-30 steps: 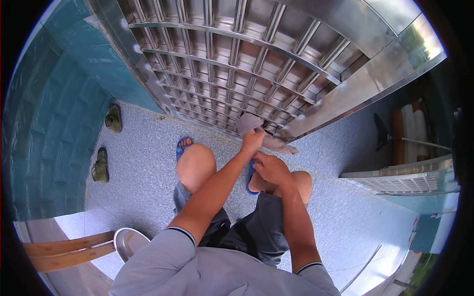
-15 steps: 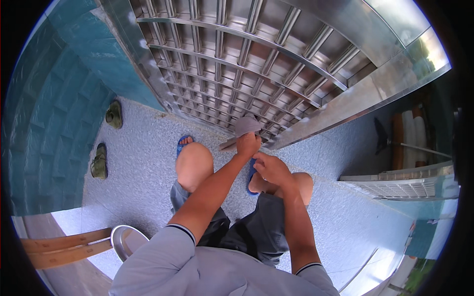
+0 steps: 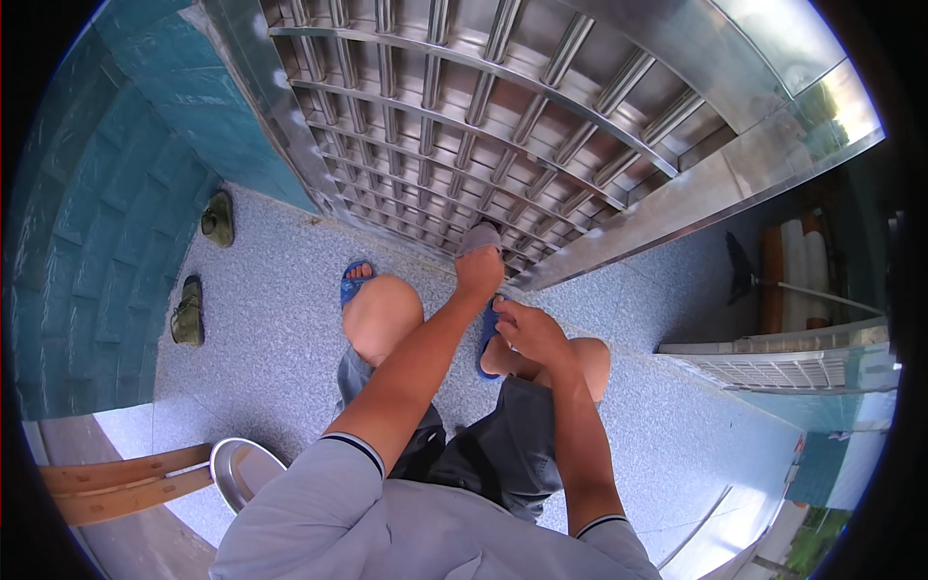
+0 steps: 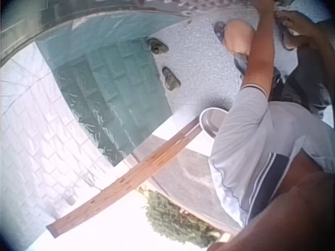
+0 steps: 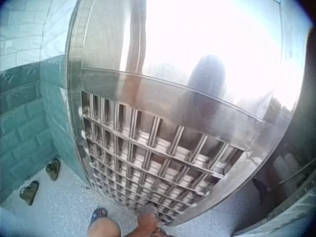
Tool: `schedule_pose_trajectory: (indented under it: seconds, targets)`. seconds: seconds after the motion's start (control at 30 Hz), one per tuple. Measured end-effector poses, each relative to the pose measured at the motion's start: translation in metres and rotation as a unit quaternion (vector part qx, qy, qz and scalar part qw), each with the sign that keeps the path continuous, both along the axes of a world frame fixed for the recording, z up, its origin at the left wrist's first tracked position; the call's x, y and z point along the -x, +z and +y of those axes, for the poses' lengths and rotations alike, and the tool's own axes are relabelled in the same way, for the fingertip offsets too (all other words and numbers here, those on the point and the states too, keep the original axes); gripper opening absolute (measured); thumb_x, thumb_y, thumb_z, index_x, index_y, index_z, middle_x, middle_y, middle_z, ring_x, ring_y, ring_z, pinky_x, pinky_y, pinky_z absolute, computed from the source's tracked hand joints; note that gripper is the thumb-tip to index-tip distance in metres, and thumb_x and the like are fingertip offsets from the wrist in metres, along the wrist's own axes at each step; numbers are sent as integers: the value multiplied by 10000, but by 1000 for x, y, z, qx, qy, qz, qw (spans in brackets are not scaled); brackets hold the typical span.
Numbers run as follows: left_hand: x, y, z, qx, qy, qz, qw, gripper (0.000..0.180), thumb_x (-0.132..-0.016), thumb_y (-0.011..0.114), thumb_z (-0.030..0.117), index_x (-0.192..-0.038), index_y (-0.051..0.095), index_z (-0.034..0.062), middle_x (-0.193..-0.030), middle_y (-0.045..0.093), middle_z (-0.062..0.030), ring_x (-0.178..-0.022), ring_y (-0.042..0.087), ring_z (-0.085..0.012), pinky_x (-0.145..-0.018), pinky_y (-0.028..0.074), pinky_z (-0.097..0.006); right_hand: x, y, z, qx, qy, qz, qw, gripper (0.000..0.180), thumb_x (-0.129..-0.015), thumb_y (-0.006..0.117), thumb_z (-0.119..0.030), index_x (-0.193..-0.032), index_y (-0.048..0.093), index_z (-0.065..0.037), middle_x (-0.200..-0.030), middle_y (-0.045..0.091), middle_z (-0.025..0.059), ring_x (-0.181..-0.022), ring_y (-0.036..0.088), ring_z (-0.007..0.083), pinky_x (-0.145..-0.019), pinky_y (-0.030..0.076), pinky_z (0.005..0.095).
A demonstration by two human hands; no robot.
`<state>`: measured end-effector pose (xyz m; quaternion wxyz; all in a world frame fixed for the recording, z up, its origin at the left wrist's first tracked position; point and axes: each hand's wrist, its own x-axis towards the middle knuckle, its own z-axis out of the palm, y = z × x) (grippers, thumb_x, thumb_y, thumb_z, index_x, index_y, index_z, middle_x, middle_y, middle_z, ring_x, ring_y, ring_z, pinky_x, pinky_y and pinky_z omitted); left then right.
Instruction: Wipe the surface of a metal barred door with a cloth.
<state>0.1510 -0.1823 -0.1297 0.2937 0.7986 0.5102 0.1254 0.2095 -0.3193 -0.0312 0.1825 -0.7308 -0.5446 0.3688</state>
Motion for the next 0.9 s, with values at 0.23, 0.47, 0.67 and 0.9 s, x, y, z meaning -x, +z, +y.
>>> schedule_pose_trajectory:
  seconds: [0.23, 0.47, 0.67, 0.9]
  targets:
    - [5, -2, 0, 65, 73, -169, 981, 193, -674, 626, 156, -780, 612, -5, -794, 637, -193, -744, 631, -339, -656, 490, -403, -2, -6, 4, -4, 13, -17, 1000, 304, -821, 555, -191, -1107, 574, -89, -924, 647, 145, -840, 621, 302, -734, 476, 375]
    - [11, -1, 22, 460, 100, -472, 745, 191, -670, 639, 81, -846, 618, 9, -746, 606, -55, -680, 584, -166, -602, 463, -319, 10, -9, 12, -14, 33, -10, 999, 280, -826, 547, -184, -1082, 575, -74, -902, 650, 144, -833, 627, 280, -735, 478, 351]
    - [7, 17, 19, 579, 78, -588, 559, 171, -712, 626, 70, -876, 616, 22, -807, 608, -56, -709, 586, -156, -616, 466, -297, 10, -4, 19, 17, 42, -14, 999, 287, -824, 546, -221, -1087, 578, -113, -925, 643, 131, -876, 608, 309, -757, 469, 398]
    - [10, 14, 11, 352, 83, -466, 807, 185, -745, 618, 96, -900, 616, -5, -843, 632, -86, -736, 608, -175, -643, 469, -302, 12, -1, 18, 9, 51, -7, 999, 286, -821, 550, -223, -1081, 579, -106, -923, 642, 133, -875, 609, 310, -748, 471, 400]
